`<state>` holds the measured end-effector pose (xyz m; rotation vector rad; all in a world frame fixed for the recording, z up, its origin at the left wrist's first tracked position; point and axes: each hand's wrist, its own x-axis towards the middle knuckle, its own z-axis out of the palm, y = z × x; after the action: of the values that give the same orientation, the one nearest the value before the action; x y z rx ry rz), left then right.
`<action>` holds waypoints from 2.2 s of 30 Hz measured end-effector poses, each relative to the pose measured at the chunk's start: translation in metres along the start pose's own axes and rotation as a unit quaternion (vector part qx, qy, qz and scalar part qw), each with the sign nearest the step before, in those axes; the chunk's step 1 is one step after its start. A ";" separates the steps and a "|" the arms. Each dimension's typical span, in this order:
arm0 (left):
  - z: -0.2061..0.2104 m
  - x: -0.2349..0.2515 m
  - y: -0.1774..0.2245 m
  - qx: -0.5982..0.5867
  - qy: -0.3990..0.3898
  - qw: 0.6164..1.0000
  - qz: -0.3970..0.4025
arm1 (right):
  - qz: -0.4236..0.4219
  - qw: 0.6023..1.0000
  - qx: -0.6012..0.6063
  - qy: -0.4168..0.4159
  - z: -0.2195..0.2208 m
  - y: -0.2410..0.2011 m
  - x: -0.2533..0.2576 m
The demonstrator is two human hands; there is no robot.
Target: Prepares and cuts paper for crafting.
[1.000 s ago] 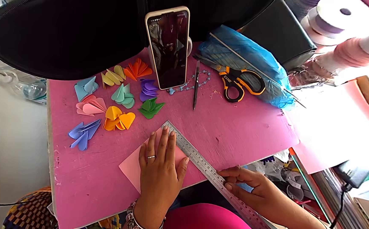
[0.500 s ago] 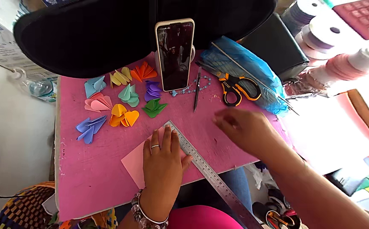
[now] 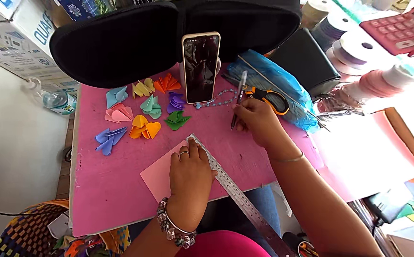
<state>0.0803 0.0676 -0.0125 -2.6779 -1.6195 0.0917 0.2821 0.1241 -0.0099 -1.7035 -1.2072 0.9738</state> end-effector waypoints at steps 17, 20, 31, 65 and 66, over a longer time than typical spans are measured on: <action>0.007 0.001 0.000 0.009 0.039 0.999 -0.001 | -0.212 0.967 0.132 -0.057 0.031 0.049 -0.046; 0.009 0.000 0.000 0.011 0.048 0.999 -0.001 | -0.227 0.966 0.107 -0.062 0.031 0.051 -0.045; 0.010 0.000 -0.001 0.017 0.055 0.998 0.001 | -0.240 0.964 0.085 -0.076 0.031 0.051 -0.044; -0.003 0.000 0.001 -0.026 -0.022 0.999 -0.023 | 0.004 0.910 -0.287 -0.299 -0.035 0.029 -0.161; -0.003 -0.001 0.001 -0.024 -0.022 0.999 -0.021 | 0.027 0.933 -0.214 -0.289 -0.031 0.039 -0.165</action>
<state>0.0807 0.0669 -0.0095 -2.6939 -1.7119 0.1122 0.2829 -0.0482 -0.0122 -1.8432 -1.8729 1.3827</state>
